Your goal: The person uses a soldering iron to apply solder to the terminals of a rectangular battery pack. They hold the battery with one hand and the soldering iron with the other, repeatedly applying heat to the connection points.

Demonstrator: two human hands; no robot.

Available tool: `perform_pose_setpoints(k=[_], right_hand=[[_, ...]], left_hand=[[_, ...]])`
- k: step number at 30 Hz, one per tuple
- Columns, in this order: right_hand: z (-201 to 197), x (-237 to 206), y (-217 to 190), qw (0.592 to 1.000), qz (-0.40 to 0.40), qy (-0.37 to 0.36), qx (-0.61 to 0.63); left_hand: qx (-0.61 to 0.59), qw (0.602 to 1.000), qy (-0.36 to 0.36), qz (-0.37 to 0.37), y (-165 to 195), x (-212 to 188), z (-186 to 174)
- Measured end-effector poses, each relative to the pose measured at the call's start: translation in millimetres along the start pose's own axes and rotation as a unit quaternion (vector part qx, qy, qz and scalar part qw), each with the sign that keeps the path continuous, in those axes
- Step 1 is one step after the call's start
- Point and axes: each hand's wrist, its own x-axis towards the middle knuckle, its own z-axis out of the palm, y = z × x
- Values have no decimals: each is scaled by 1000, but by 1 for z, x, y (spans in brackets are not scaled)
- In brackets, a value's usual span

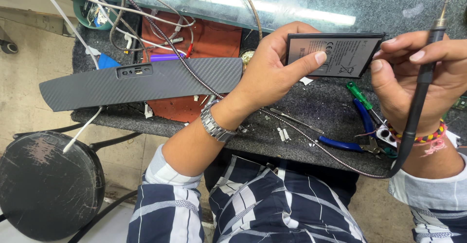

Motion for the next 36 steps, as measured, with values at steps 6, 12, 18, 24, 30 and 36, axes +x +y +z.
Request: perform_pose_setpoints(k=[6, 12, 18, 24, 30, 36], right_hand=[[2, 0, -5, 1000, 7, 2, 12], [1, 1, -5, 1000, 10, -5, 4], [1, -2, -2, 999, 27, 10, 17], [2, 2, -2, 1000, 2, -1, -5], [2, 4, -2, 1000, 0, -8, -12], [2, 1, 0, 1000, 20, 4, 7]], left_hand=[[31, 999, -11, 17, 3, -1, 1], [30, 999, -19, 24, 3, -1, 1], [8, 999, -41, 14, 3, -3, 2], [-10, 998, -55, 37, 1, -4, 3], [38, 998, -24, 33, 1, -1, 3], [48, 998, -17, 40, 1, 0, 2]])
